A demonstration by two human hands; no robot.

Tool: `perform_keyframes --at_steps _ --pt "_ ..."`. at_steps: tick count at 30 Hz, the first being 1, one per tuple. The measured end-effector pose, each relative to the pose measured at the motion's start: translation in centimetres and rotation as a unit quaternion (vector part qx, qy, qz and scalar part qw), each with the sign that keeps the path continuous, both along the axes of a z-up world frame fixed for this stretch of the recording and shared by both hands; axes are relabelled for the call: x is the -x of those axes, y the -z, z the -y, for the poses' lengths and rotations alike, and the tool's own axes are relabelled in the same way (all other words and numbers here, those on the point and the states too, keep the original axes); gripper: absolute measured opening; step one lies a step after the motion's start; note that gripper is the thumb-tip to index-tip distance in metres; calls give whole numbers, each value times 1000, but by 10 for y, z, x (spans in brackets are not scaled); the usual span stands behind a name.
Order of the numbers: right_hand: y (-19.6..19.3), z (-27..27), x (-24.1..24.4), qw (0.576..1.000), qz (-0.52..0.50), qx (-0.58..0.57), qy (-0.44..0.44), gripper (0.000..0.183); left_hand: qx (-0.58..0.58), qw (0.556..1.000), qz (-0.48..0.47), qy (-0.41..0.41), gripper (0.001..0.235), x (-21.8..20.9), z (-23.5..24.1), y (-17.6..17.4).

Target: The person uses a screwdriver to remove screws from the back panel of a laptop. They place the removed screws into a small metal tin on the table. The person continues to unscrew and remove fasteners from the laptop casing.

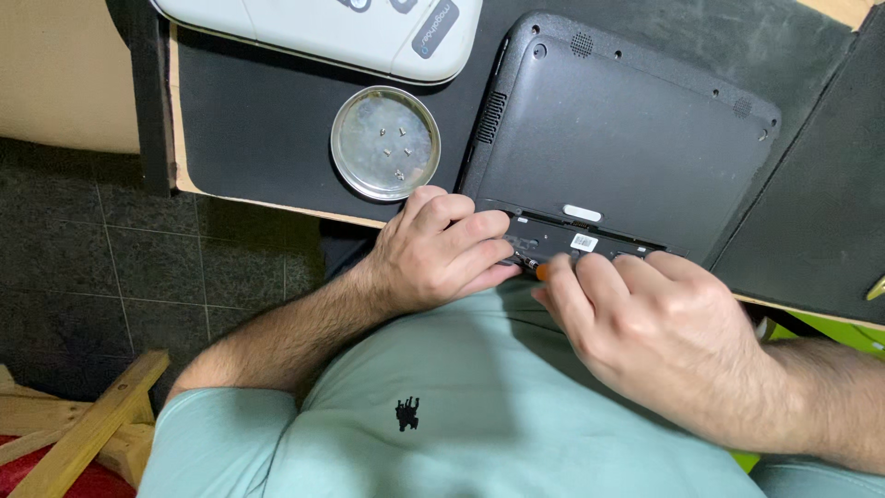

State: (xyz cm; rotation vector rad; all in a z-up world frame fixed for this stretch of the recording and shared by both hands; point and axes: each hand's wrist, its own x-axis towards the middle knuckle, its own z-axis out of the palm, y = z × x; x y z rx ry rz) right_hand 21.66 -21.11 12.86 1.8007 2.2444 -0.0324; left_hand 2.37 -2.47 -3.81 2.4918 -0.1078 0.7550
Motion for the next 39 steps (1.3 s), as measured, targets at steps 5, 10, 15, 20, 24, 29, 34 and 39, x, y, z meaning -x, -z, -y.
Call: perform_keyframes --at_steps 5,10,15,20,24,29,34,39 --pt "-18 -9 -2 999 -21 29 -35 7 6 1000 13 -3 26 -1 -1 1" --pt "-7 -6 4 1000 11 18 -6 52 3 1000 25 -6 26 -1 -1 1" --pt "-23 -16 7 998 -19 51 -39 16 15 999 28 -11 25 -1 0 -6" --pt "-8 -7 13 999 27 4 -21 15 16 1000 22 -5 22 1 2 -1" --pt "-24 -16 13 999 31 29 -15 8 19 1000 13 -4 25 1 3 -2" --pt "-10 -4 18 1000 24 0 -17 11 18 1000 17 -5 25 1 2 -2" --pt "-22 -13 14 998 47 41 -11 11 25 999 22 -10 25 0 4 -6" --pt "-11 -8 18 999 45 -16 -5 30 18 1000 6 1 24 2 4 -1"
